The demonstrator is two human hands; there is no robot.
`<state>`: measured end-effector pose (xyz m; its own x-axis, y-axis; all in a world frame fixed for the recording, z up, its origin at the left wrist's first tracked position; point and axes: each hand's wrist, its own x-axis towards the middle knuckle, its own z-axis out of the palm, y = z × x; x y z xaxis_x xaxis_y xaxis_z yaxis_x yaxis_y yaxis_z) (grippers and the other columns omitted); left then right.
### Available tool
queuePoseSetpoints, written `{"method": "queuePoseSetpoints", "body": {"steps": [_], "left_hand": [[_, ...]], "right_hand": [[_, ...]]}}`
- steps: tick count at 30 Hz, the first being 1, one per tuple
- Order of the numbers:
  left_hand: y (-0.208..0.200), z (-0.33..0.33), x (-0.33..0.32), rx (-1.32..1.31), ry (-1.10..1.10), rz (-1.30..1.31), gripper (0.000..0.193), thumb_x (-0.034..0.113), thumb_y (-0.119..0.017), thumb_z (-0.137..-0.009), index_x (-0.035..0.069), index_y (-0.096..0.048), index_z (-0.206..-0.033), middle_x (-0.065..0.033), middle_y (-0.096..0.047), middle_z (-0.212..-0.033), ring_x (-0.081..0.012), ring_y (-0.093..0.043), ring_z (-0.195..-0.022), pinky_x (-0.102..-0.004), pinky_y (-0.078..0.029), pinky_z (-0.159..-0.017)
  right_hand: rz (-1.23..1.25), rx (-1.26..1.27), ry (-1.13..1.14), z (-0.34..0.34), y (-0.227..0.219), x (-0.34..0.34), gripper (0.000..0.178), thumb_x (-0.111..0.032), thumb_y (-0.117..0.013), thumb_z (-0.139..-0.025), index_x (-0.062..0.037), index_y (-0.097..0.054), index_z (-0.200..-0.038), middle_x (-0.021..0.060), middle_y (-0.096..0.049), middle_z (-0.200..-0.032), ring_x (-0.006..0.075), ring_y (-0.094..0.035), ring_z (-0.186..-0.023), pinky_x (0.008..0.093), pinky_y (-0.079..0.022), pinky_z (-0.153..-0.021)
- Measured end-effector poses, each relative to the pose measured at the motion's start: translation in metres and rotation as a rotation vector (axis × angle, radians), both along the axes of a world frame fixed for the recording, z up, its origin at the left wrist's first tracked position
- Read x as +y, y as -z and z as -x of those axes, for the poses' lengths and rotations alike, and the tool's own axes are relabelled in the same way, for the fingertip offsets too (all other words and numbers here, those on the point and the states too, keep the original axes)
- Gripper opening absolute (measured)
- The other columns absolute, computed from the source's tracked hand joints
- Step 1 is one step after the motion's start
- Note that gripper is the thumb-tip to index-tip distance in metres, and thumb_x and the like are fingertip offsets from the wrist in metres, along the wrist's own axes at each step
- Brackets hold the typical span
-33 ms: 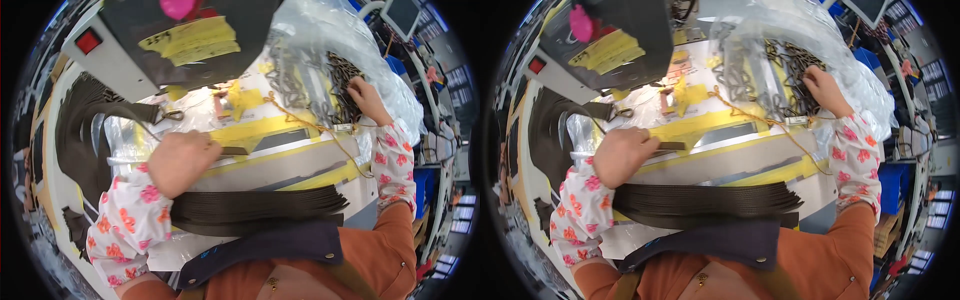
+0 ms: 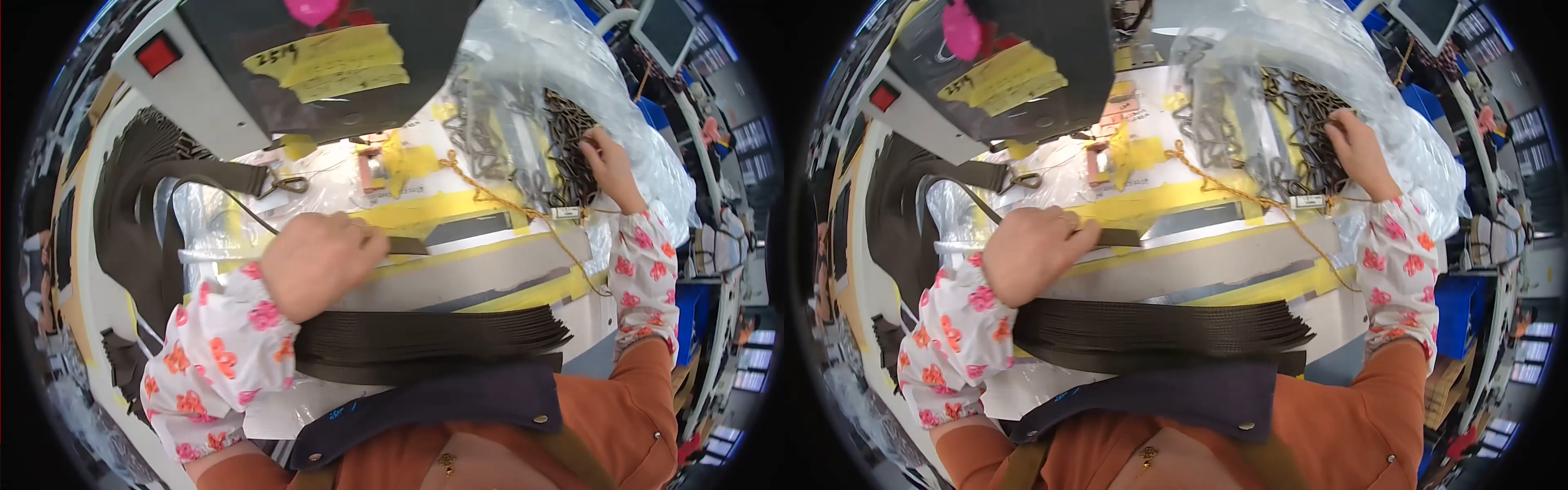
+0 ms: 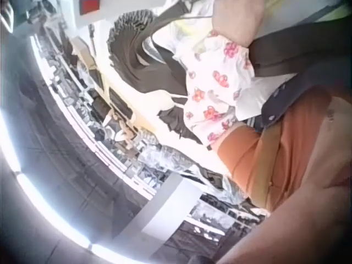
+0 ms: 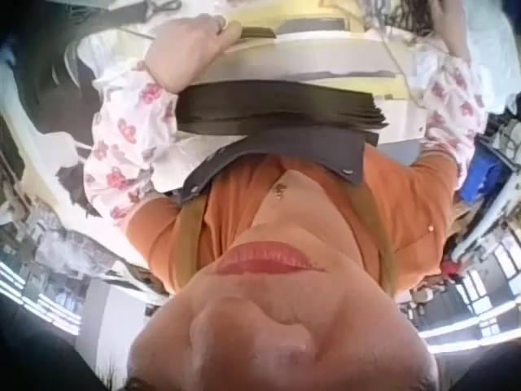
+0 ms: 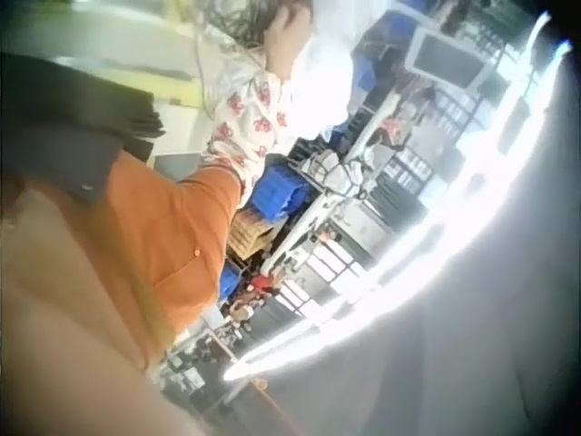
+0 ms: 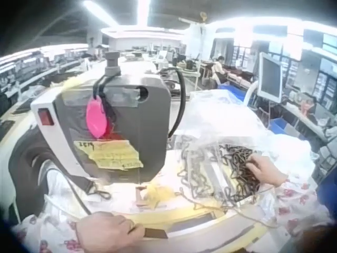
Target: Assembling metal sliders and clips onto brown straps using an industrial assembly machine in a workshop environment.
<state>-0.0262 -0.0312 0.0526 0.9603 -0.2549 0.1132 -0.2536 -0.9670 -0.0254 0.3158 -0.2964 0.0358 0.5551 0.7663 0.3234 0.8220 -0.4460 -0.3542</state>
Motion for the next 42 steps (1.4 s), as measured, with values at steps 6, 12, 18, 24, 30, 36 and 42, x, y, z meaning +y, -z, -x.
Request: {"method": "queuePoseSetpoints", "body": {"steps": [6, 12, 18, 24, 30, 36, 42], "left_hand": [[0.018, -0.046, -0.046, -0.252, 0.135, 0.118, 0.038, 0.012, -0.051, -0.073, 0.008, -0.053, -0.111, -0.0052, -0.052, -0.074, -0.0183, -0.057, -0.065, -0.0333, -0.045, -0.052], [0.034, -0.06, -0.069, 0.01, -0.132, 0.781, 0.025, 0.029, -0.054, -0.081, 0.006, -0.06, -0.09, -0.0107, -0.06, -0.078, -0.0291, -0.059, -0.067, -0.0414, -0.045, -0.057], [0.042, -0.044, 0.004, 0.023, -0.289, 0.761, 0.023, 0.028, -0.062, -0.076, 0.006, -0.058, -0.073, -0.0119, -0.06, -0.066, -0.0325, -0.059, -0.064, -0.0414, -0.045, -0.056], [0.025, -0.024, 0.026, -0.046, -0.51, 1.101, 0.016, 0.014, -0.063, -0.077, -0.001, -0.057, -0.078, -0.0105, -0.053, -0.057, -0.0161, -0.048, -0.049, -0.0285, -0.04, -0.049], [0.027, -0.03, 0.018, 0.069, -0.44, 0.802, 0.021, 0.017, -0.056, -0.079, -0.003, -0.055, -0.073, -0.0186, -0.055, -0.06, -0.0329, -0.056, -0.053, -0.0384, -0.043, -0.051], [0.03, -0.029, 0.015, 0.046, -0.443, 1.008, 0.019, 0.015, -0.055, -0.079, -0.001, -0.051, -0.088, -0.0177, -0.058, -0.065, -0.0368, -0.057, -0.058, -0.0401, -0.044, -0.054], [0.028, -0.033, 0.013, -0.123, -0.507, 0.741, 0.02, 0.014, -0.058, -0.077, 0.004, -0.048, -0.091, -0.0132, -0.059, -0.067, -0.0323, -0.058, -0.057, -0.0374, -0.043, -0.05]], "right_hand": [[-0.436, 0.778, -0.058, 0.078, -0.038, 0.042, 0.014, -0.014, -0.044, -0.092, -0.003, -0.049, -0.099, 0.0017, -0.052, -0.068, 0.0066, -0.049, -0.058, 0.019, -0.038, -0.052], [-0.011, 1.055, -0.192, 0.125, -0.042, 0.083, 0.016, -0.008, -0.045, -0.086, -0.0026, -0.051, -0.1, -0.0008, -0.05, -0.064, 0.0043, -0.044, -0.051, 0.0169, -0.036, -0.049], [-0.009, 0.514, -0.395, 0.132, -0.004, 0.122, 0.02, -0.001, -0.047, -0.079, 0.002, -0.049, -0.099, 0.0114, -0.055, -0.06, 0.0208, -0.054, -0.05, 0.0303, -0.043, -0.051], [-0.095, 0.47, -0.483, 0.164, 0.012, 0.152, 0.018, 0.001, -0.05, -0.076, 0.0017, -0.045, -0.093, 0.0157, -0.056, -0.058, 0.034, -0.057, -0.054, 0.0395, -0.044, -0.051], [-0.2, 0.334, -0.42, 0.177, 0.03, 0.161, 0.018, -0.001, -0.054, -0.074, -0.0004, -0.044, -0.089, 0.0119, -0.055, -0.06, 0.0311, -0.057, -0.054, 0.0392, -0.044, -0.049], [-0.348, 0.068, -0.564, 0.193, 0.035, 0.159, 0.018, -0.002, -0.06, -0.074, -0.003, -0.045, -0.084, 0.0069, -0.054, -0.066, 0.0202, -0.057, -0.052, 0.0281, -0.043, -0.046], [-0.3, 1.122, -0.346, 0.191, 0.025, 0.154, 0.019, -0.018, -0.056, -0.088, -0.001, -0.048, -0.088, 0.0028, -0.055, -0.068, 0.0079, -0.055, -0.056, 0.022, -0.042, -0.047]]}}
